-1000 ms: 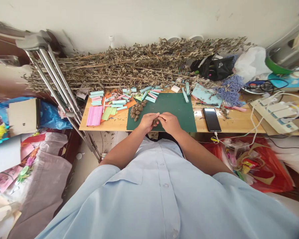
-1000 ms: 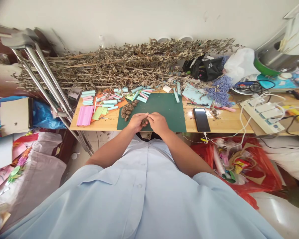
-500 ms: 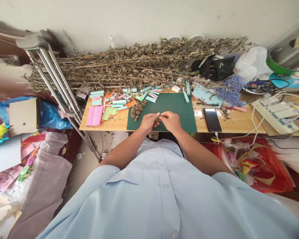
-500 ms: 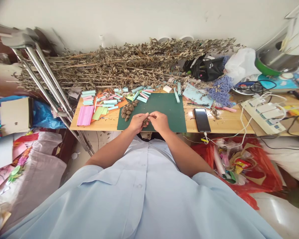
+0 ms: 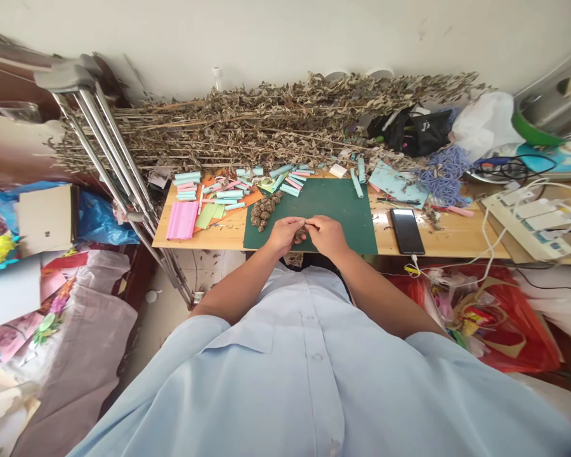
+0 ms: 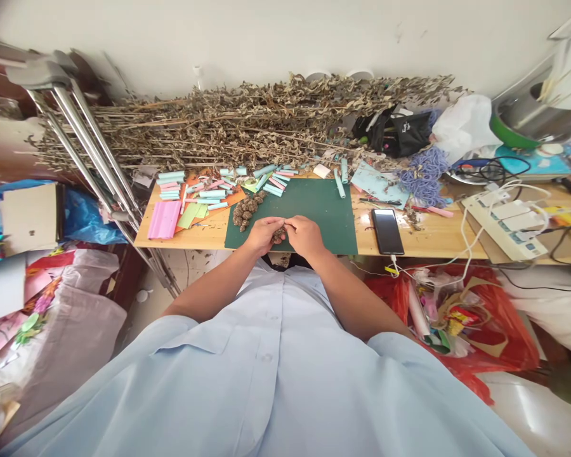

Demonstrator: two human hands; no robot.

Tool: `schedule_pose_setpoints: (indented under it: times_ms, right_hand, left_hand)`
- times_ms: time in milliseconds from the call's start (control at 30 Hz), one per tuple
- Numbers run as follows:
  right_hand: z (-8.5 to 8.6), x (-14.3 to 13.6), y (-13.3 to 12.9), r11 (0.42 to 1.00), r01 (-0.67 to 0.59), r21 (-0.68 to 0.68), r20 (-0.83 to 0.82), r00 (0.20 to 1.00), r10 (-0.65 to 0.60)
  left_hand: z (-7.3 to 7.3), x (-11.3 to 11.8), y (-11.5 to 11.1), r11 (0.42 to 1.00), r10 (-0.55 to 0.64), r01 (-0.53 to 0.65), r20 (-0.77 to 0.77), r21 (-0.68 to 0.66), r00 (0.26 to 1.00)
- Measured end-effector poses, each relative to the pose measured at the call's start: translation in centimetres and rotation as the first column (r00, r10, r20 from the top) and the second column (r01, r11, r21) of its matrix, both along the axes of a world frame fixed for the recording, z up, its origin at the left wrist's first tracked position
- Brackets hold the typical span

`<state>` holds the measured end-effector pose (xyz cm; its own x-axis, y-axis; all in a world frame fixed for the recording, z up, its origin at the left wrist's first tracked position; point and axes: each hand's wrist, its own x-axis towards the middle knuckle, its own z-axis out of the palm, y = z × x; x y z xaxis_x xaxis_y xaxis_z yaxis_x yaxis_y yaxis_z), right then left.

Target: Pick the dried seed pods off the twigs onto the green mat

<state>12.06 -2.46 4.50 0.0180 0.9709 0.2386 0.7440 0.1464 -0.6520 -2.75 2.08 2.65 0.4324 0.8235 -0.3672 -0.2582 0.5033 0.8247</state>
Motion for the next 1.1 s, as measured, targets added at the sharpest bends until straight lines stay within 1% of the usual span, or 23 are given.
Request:
schedule_pose_setpoints:
  times_ms: [167,267,333,400,433,467,533,567,600,633,667,733,800,833,900,1000,1100]
  right_hand:
    - [-0.2,-0.4,0.0,0.999,0.046,0.001,0.176,0.983,-0.045]
    - [-0.5,-0.5,0.2,0.999,0.045,0.003,0.185,0.982,-0.045]
    - [-0.8,-0.5,0.3,0.998,0.061,-0.004,0.094,0.994,-0.061]
    - [-1.2,-0.5,0.6,0.993,0.105,-0.059,-0.090,0.990,-0.110]
    - [-1.4,-0.5,0.7,0.986,0.130,-0.108,-0.203,0.968,-0.150]
    - [-1.6,-0.6,0.8,0.974,0.155,-0.164,-0.318,0.927,-0.201]
    - [-2.0,-0.7,1.1,0.944,0.186,-0.273,-0.508,0.805,-0.306]
    - [-2.2,-0.8,1.2,0.931,0.192,-0.311,-0.569,0.747,-0.344]
    - [-2.3,-0.9,1.2,0.922,0.194,-0.335,-0.606,0.705,-0.369]
    - [-2.4,-0.9,1.1,0.917,0.198,-0.346,-0.620,0.685,-0.382]
    - [-2.4,-0.9,1.0,0.917,0.200,-0.344,-0.614,0.691,-0.381]
    - [-2.3,-0.8,0.7,0.932,0.210,-0.296,-0.545,0.764,-0.345]
    - [-2.0,-0.7,0.2,0.961,0.198,-0.196,-0.412,0.872,-0.264]
    - [-1.8,-0.6,0.0,0.976,0.172,-0.136,-0.331,0.920,-0.209]
    - [-1.6,-0.6,-0.4,0.994,0.105,-0.032,-0.178,0.978,-0.109]
    - [-1.5,-0.5,-0.6,0.999,0.042,0.035,-0.022,0.999,-0.041]
    - [-1.4,-0.4,-0.4,0.999,0.031,0.025,0.081,0.996,-0.033]
  left_hand:
    - [-0.3,0.3,-0.1,0.998,-0.031,0.033,-0.038,0.047,0.999]
    - [-0.2,0.5,-0.1,0.998,-0.028,0.033,-0.082,0.052,0.996]
    - [-0.1,0.5,-0.1,0.999,-0.027,0.031,-0.092,0.034,0.995]
    - [0.1,0.4,0.0,0.999,-0.032,0.034,-0.083,0.022,0.996]
    - [0.1,0.3,0.1,0.999,-0.032,0.033,-0.074,0.019,0.997]
    - [0.2,0.3,0.1,0.999,-0.026,0.027,-0.064,0.017,0.998]
    - [0.3,0.2,0.1,1.000,-0.016,0.017,-0.042,0.012,0.999]
    - [0.3,0.2,0.1,1.000,-0.012,0.013,-0.036,0.011,0.999]
    - [0.3,0.2,0.0,1.000,-0.008,0.009,-0.037,0.013,0.999]
    - [0.3,0.2,0.0,1.000,-0.005,0.006,-0.045,0.019,0.999]
    - [0.3,0.3,-0.1,1.000,-0.002,0.003,-0.058,0.027,0.998]
    - [0.2,0.4,-0.2,0.999,0.007,-0.004,-0.087,0.044,0.996]
    - [0.0,0.5,-0.2,0.998,0.020,-0.014,-0.102,0.058,0.995]
    - [-0.1,0.5,-0.2,0.998,0.023,-0.017,-0.104,0.064,0.994]
    - [-0.4,0.6,-0.2,0.996,0.021,-0.013,-0.104,0.083,0.994]
    - [-0.9,0.5,-0.2,0.991,-0.010,0.025,-0.114,0.130,0.993]
    - [-1.1,0.4,-0.2,0.985,-0.040,0.060,-0.125,0.163,0.991]
